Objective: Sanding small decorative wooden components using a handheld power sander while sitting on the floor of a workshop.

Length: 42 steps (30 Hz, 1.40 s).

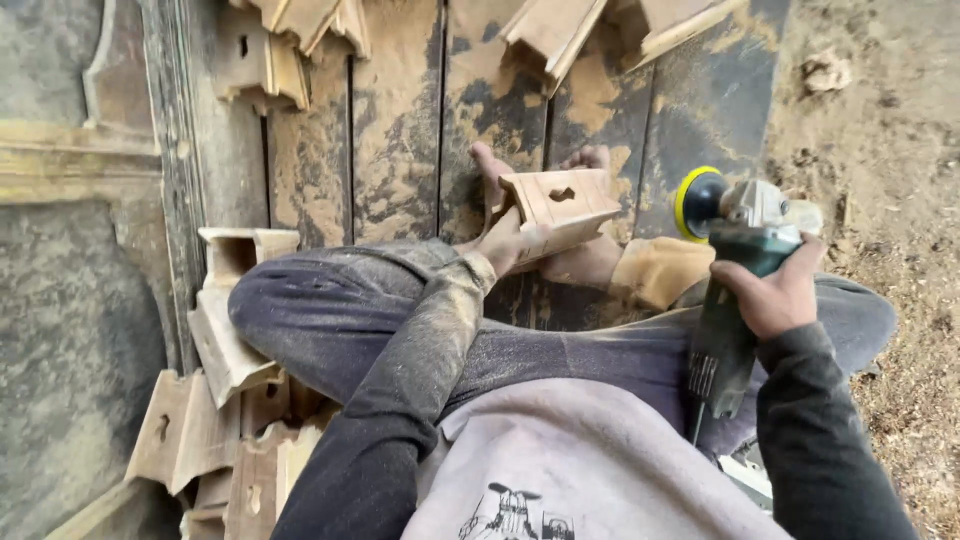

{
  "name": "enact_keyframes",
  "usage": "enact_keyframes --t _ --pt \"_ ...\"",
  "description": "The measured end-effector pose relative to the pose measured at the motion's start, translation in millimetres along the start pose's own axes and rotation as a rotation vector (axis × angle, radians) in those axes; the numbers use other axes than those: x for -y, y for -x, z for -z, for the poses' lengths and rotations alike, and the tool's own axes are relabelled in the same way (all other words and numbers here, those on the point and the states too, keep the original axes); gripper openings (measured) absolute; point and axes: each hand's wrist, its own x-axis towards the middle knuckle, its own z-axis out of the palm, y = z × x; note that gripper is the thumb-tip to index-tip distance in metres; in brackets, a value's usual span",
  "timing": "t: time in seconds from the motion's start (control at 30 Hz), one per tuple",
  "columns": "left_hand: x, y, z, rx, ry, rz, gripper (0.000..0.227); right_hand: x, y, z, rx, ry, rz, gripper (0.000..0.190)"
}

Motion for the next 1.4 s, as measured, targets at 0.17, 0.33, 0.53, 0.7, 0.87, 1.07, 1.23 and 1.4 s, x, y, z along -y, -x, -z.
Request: enact_keyframes --t 0.17,0.33,0.53,0.7,0.87,1.07,1.23,1.4 --pt "-9 -13 -4 0.023 0.092 -0.033 0.08 18 23 7 -0.047 -0.098 0.04 0.096" --pt "-15 -9 -10 -0.132 -0.436 0.102 0.087 26 29 -8 0.049 -0.041 0.16 0.096" --pt "-12 -24 -16 -0.39 0.211 0.032 0.082 41 34 -15 0.069 -0.083 0.199 0.1" --pt "-60 -75 23 -0.587 -0.038 -0.045 0.076 24 41 -4 0.028 -0.131 0.17 0.099" --pt "-99 -183 22 -0.765 0.396 -0.199 0.058 1 44 -4 -0.003 -0.184 0.125 0.1" --pt "-41 -308 19 -0.947 0.142 -0.147 0.041 13 42 2 0.053 -0.184 -0.044 0.106" --pt "-105 -214 36 -0.71 0.183 -0.067 0.062 9 30 4 -0.019 -0.175 -0.058 0.099" --pt "-53 -152 176 -1.396 0.049 -0.048 0.043 17 25 11 0.049 -0.17 -0.218 0.081"
